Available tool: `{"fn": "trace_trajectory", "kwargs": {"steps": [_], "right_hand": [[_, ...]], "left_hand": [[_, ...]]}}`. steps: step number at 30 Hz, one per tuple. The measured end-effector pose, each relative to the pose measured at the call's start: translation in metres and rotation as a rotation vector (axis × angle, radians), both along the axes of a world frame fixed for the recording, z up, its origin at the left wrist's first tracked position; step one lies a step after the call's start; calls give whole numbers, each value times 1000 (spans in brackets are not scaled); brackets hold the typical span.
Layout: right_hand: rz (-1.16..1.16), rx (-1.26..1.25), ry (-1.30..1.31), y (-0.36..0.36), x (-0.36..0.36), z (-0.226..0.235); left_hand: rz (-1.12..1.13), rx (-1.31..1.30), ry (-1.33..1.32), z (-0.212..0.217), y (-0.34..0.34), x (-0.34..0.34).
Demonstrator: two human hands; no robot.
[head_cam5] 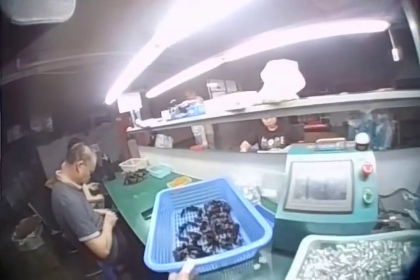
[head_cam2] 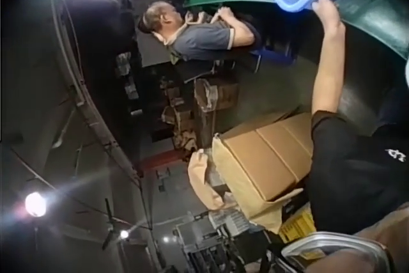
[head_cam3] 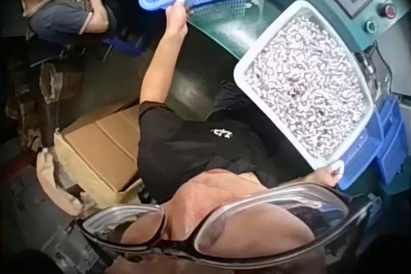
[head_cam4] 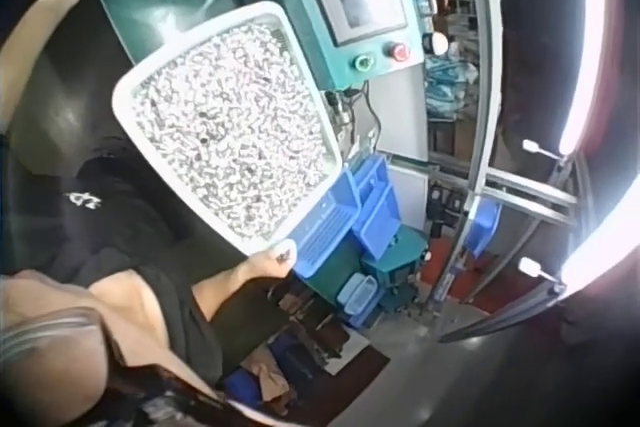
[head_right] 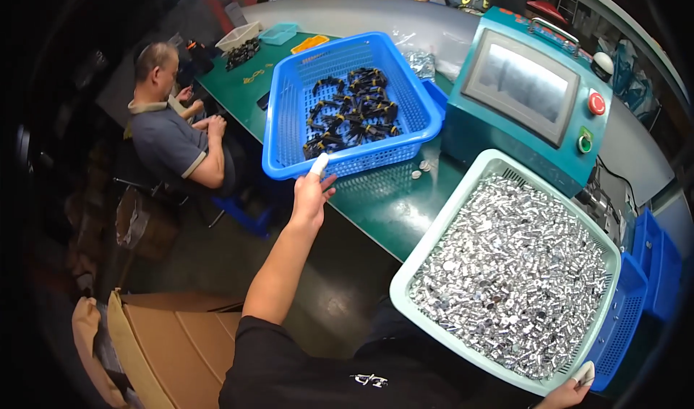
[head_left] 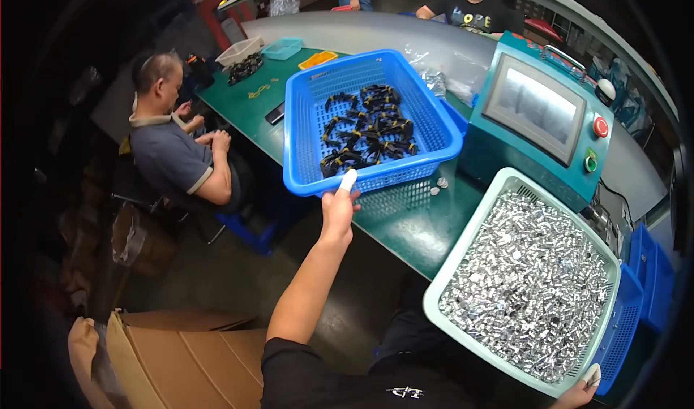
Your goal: Inspecting and sorting small metal components using a thin probe at a factory workstation.
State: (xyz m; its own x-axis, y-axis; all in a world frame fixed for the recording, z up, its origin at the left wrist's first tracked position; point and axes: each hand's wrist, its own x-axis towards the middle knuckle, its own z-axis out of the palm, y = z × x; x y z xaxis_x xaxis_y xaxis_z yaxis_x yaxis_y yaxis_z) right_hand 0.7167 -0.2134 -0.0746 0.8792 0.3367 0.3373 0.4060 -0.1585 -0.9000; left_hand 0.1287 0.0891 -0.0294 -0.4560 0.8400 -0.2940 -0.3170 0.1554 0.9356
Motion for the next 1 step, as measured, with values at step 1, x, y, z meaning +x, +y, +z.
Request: {"fn": "trace_trajectory", "kwargs": {"steps": [1], "right_hand": [[12, -24, -76, 5, -14, 7]], "left_hand": [[-5, -11, -32, 2, 3, -6]]}}
